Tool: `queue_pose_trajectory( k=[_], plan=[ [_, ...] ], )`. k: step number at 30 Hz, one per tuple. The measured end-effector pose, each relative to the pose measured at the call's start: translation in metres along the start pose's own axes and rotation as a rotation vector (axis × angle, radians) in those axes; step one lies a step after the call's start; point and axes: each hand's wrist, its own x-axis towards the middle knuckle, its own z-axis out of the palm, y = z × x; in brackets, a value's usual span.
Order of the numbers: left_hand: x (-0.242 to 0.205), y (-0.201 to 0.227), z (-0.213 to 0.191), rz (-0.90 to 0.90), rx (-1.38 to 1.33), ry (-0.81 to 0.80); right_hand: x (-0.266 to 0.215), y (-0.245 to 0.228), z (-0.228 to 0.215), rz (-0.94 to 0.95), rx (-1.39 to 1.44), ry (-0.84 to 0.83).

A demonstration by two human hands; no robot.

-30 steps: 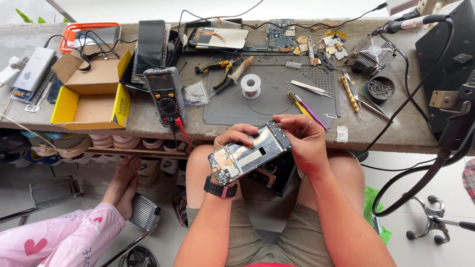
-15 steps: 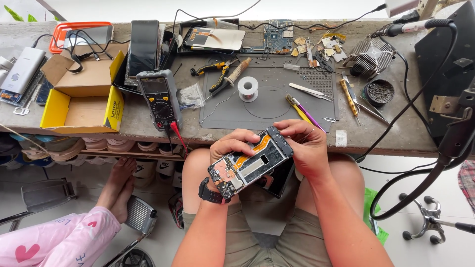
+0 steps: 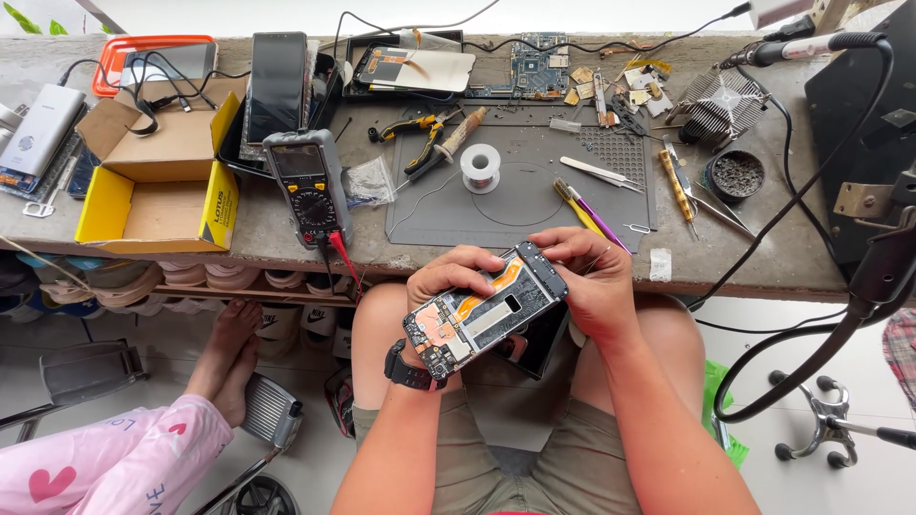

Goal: Cleaning and repairing internal components of a disassembled smartphone using tweezers and a small cleaning tool.

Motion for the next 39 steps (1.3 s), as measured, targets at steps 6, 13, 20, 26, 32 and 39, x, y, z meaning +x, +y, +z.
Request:
queue_pose_trajectory(
  k=[6,13,20,26,32,39],
  plan=[
    [0.001,0.001,-0.004,-0.005,0.022,-0.025,0.0,0.0,-0.002,0.001,-0.068,-0.01],
    [-0.004,-0.008,-0.009,-0.031,0.046,-0.017,0.001,0.0,0.0,0.004,-0.078,-0.016],
    [-0.005,-0.007,-0.008,-0.065,0.056,0.008,0.001,-0.006,0.007,-0.005,-0.105,-0.035],
    [-0.01,-0.019,-0.014,-0.067,0.081,0.024,0.0,-0.006,0.015,-0.021,-0.127,-0.069],
    [-0.012,-0.021,-0.013,-0.088,0.07,0.029,0.0,-0.009,0.016,-0.026,-0.184,-0.057],
    [-0.013,-0.03,-0.013,-0.051,0.016,0.056,0.0,-0.009,0.017,-0.019,-0.24,-0.043]
  ],
)
